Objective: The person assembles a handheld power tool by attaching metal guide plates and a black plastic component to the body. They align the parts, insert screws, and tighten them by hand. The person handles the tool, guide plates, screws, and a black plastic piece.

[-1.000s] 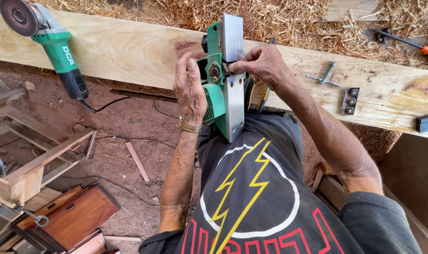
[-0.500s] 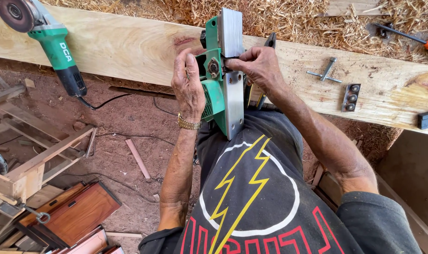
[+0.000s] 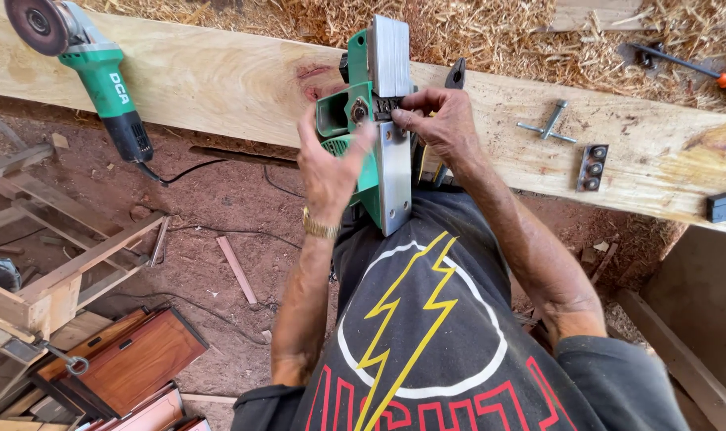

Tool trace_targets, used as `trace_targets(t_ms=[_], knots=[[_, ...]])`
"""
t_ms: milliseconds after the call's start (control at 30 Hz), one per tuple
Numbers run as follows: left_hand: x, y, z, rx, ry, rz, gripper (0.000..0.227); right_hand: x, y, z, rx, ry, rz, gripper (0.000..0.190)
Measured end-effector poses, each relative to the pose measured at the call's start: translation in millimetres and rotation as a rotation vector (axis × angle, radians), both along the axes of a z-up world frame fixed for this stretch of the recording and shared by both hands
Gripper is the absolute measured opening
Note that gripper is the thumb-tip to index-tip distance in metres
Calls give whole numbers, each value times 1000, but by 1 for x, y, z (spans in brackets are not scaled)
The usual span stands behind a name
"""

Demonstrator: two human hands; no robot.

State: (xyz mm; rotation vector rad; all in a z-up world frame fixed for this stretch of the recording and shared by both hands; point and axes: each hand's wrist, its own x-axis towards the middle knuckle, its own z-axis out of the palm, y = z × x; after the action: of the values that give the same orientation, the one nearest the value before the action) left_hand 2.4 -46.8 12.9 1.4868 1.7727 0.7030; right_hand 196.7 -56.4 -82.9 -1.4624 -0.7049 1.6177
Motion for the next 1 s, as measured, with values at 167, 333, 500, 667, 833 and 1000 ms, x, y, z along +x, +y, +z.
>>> trace_targets(t_ms=[167,333,500,667,833,1000], knots=[[14,-19,23,-177,-209,143,70,7,2,0,170,-298,53,50],[0,-42,6,-174,-453,242,54,16,-4,18,247,-554,112,86],[-17,-56,-2,-250,-852,203,57,0,-32,44,174,-318,79,87],[-48,-47,-11,-378,-930,18,68,-29,-57,66,91,-308,-88,82],[-77,-11,-9,-382,-878,-267,85,-54,-59,71,256,-473,-136,79],[-80,36,-12,-62,-458,-503,95,-81,-51,81,265,-556,-129,80]])
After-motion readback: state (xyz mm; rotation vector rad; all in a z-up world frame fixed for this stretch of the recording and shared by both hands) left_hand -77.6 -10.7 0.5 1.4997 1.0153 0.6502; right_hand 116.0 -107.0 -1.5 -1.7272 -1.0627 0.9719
